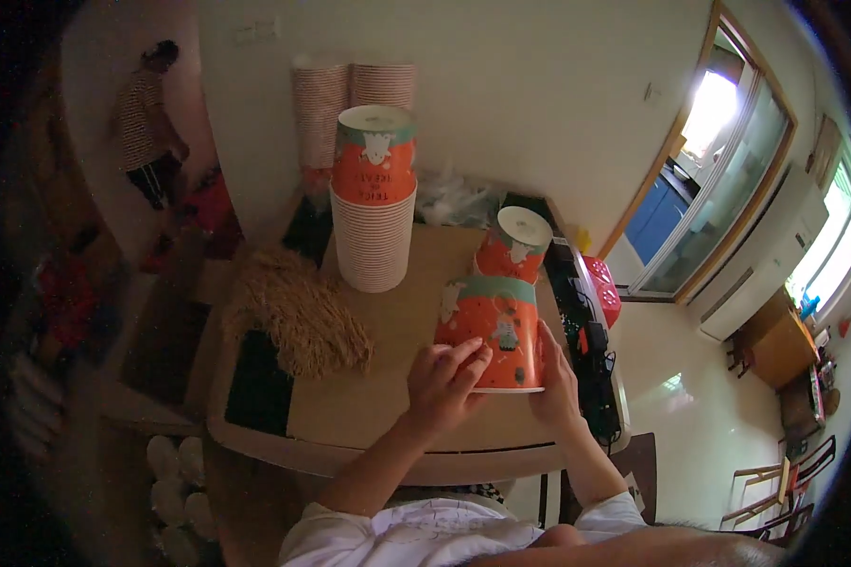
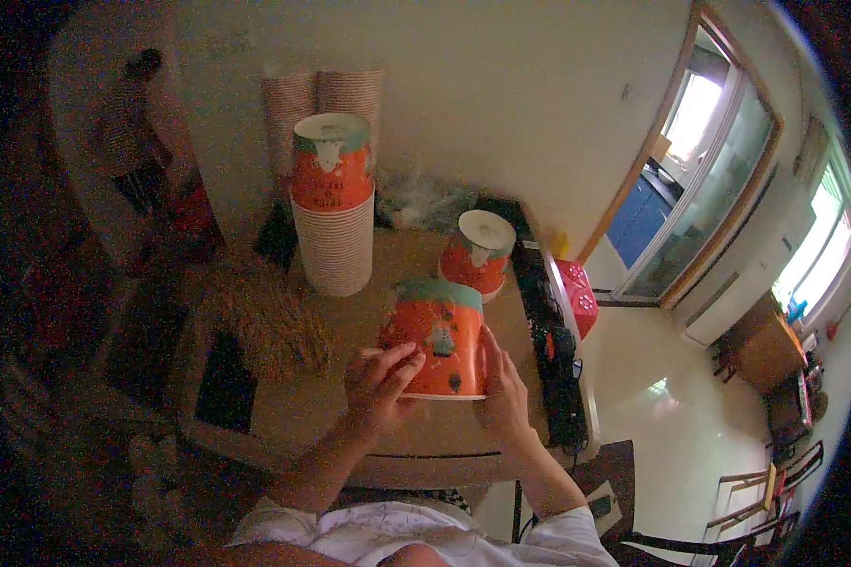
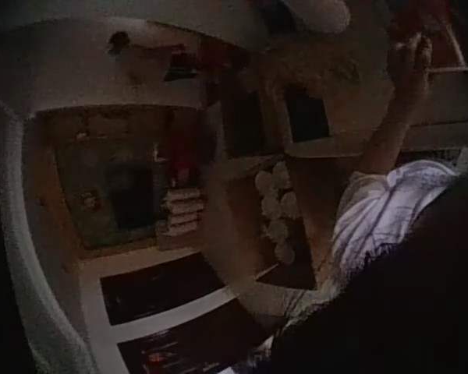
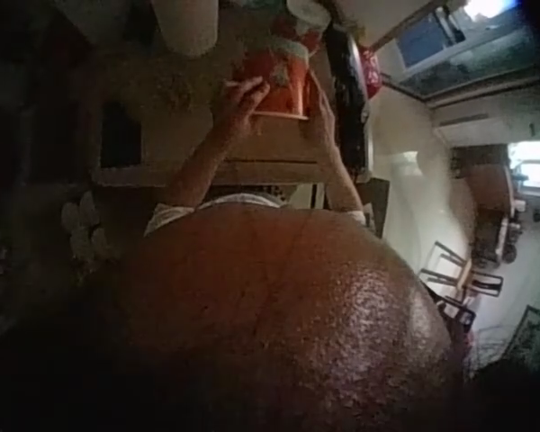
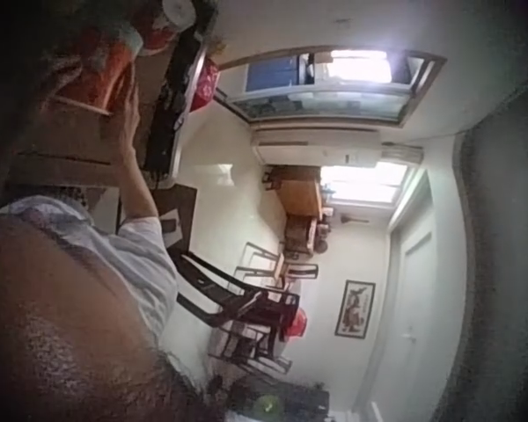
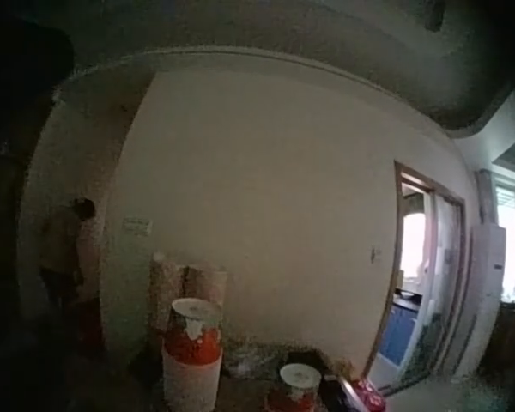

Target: Attaching carry strings to paper Halloween-themed buckets for product assembly.

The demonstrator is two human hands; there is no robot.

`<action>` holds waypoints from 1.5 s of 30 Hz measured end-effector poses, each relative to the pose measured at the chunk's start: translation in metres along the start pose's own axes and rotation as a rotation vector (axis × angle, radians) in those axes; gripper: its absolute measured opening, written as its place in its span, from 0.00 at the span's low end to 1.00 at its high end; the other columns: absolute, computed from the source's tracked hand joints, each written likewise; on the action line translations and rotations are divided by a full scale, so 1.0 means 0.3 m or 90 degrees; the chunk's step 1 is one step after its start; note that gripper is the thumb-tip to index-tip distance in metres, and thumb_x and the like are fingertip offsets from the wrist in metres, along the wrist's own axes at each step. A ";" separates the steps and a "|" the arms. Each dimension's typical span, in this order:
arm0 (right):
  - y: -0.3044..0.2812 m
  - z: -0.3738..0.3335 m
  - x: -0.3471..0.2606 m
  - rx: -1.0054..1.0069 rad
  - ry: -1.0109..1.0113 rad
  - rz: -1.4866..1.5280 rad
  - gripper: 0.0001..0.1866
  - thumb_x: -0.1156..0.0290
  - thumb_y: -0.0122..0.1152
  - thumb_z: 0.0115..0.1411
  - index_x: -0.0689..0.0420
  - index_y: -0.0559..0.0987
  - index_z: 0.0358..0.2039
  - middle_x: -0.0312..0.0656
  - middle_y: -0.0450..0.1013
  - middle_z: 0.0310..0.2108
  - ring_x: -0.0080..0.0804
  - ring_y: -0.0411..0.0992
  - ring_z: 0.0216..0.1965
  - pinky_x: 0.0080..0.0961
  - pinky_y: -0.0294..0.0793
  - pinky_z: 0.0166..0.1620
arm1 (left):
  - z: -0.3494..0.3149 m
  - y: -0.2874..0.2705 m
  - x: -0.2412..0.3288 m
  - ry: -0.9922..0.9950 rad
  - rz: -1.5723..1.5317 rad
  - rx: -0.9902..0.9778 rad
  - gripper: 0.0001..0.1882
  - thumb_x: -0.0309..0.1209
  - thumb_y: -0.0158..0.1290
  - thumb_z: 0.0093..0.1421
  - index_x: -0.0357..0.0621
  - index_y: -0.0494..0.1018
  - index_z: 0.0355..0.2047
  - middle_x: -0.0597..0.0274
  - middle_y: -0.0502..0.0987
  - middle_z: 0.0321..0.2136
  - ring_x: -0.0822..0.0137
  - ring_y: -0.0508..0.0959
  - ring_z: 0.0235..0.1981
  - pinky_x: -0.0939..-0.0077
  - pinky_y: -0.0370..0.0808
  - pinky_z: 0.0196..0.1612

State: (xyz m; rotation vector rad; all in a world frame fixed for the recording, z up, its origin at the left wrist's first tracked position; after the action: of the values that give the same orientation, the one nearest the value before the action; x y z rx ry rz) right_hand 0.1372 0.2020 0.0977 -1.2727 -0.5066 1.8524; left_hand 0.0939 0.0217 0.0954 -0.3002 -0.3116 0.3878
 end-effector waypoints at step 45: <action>-0.039 0.052 0.039 -0.304 0.074 0.402 0.09 0.81 0.57 0.49 0.62 0.71 0.33 0.37 0.70 0.30 0.23 0.70 0.35 0.19 0.70 0.40 | 0.032 0.100 0.010 0.194 -0.002 -0.152 0.11 0.30 0.54 0.42 0.47 0.73 0.30 0.68 0.74 0.32 0.71 0.74 0.37 0.68 0.66 0.44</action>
State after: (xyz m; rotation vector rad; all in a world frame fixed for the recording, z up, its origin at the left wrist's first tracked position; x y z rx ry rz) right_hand 0.1258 0.2200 0.1056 -2.0280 -0.5434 2.2207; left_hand 0.0836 0.0516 0.0945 -0.5863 -0.0581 0.2965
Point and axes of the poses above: each hand's wrist, its own z-axis towards the middle knuckle, its own y-axis out of the palm, x = y × z, the point moved 3 cm from there along z, towards the middle knuckle
